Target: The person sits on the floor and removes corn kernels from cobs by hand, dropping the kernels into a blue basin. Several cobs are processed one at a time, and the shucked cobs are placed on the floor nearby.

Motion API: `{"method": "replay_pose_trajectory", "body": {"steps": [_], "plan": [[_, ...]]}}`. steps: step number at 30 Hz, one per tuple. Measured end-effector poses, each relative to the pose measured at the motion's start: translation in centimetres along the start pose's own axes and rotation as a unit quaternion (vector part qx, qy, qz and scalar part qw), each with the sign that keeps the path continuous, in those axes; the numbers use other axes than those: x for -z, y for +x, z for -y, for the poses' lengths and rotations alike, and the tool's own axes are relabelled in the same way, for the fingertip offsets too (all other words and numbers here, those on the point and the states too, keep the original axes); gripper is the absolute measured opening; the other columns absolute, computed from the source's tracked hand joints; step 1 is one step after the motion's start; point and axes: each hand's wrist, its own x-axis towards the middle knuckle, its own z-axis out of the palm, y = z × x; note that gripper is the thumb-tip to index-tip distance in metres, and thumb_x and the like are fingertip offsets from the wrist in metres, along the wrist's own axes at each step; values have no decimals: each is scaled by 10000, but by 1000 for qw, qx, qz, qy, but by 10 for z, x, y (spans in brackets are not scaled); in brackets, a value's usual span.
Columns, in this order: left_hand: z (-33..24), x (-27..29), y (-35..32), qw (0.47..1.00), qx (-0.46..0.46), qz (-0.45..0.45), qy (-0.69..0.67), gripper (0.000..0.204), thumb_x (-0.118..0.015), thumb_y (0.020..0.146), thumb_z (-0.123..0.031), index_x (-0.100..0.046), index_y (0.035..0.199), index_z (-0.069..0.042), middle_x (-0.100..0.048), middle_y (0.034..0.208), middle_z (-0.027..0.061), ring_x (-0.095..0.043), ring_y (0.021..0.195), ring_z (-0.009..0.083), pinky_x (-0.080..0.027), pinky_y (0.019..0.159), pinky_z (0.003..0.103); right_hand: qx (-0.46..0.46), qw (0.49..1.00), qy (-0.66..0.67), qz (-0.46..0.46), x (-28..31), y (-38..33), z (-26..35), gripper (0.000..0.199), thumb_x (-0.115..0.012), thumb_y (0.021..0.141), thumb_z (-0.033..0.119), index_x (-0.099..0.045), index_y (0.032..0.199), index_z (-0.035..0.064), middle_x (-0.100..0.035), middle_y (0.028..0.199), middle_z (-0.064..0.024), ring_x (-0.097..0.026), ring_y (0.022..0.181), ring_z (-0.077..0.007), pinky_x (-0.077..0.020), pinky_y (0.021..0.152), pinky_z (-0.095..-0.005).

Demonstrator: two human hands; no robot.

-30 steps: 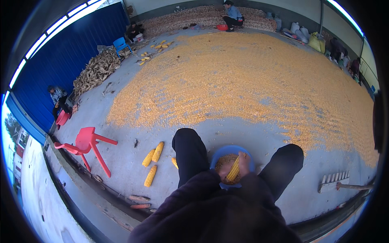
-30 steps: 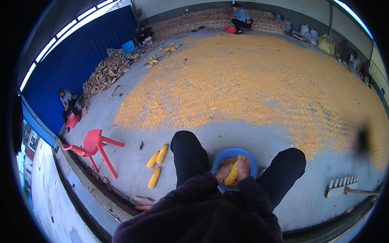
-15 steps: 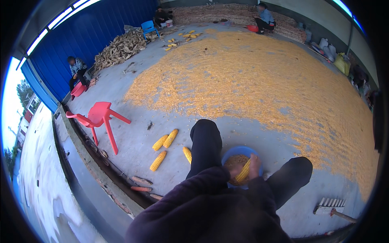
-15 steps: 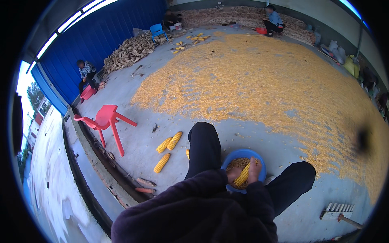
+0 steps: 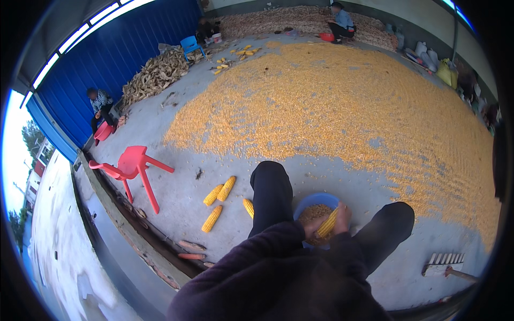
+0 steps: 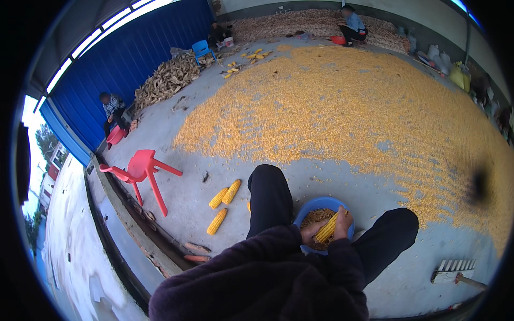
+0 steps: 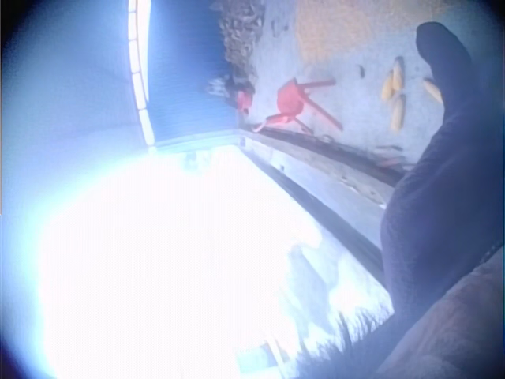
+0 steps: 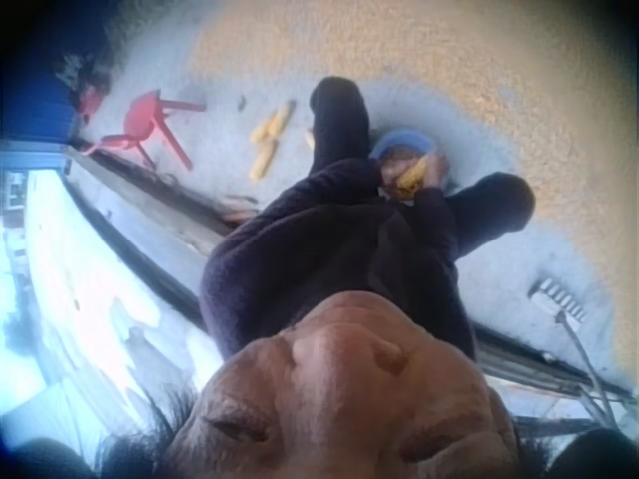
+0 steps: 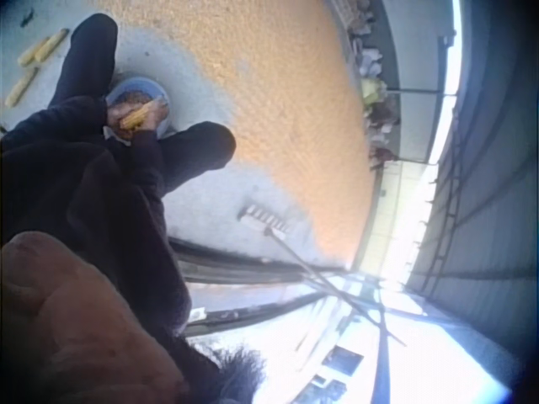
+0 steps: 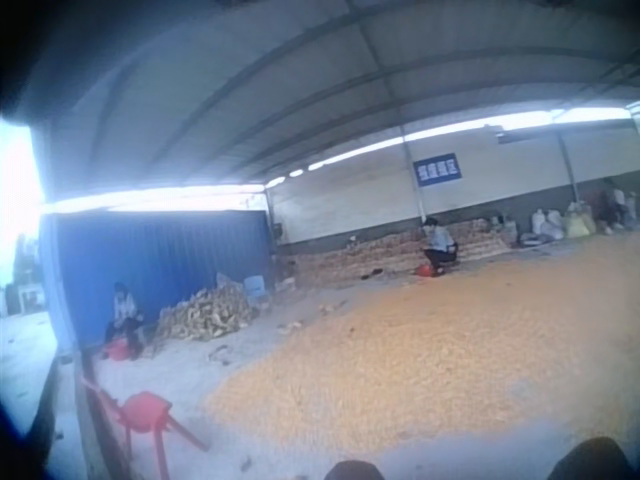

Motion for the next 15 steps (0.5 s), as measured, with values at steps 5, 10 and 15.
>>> {"method": "replay_pose_trajectory", "body": {"steps": [5, 10, 15], "plan": [[-9, -26, -12, 999, 37, 6, -28, 491, -411, 1027, -444, -516, 1353, -92, -626, 1285, 92, -618, 1140, 227, -504, 988, 408, -7, 1000, 22, -13, 8, -3, 6, 412, -675, 883, 269, -620, 1085, -85, -669, 1044, -184, -628, 951, -276, -481, 845, -402], [-19, -40, -22, 996, 69, -32, -40, 482, -415, 1024, -452, -524, 1346, -111, -642, 1253, 88, -632, 1109, 249, -505, 986, 423, -29, 999, 27, -16, 6, -5, 11, 425, -677, 875, 291, -631, 1065, -86, -677, 1020, -180, -630, 948, -272, -481, 844, -404], [-7, -18, -10, 999, 10, -40, 12, 489, -414, 1026, -443, -526, 1336, -83, -650, 1233, 103, -640, 1088, 256, -516, 968, 425, 10, 997, -46, -57, 2, -6, 16, 412, -668, 875, 288, -643, 1043, -87, -689, 1003, -195, -643, 946, -304, -480, 841, -420]]}}
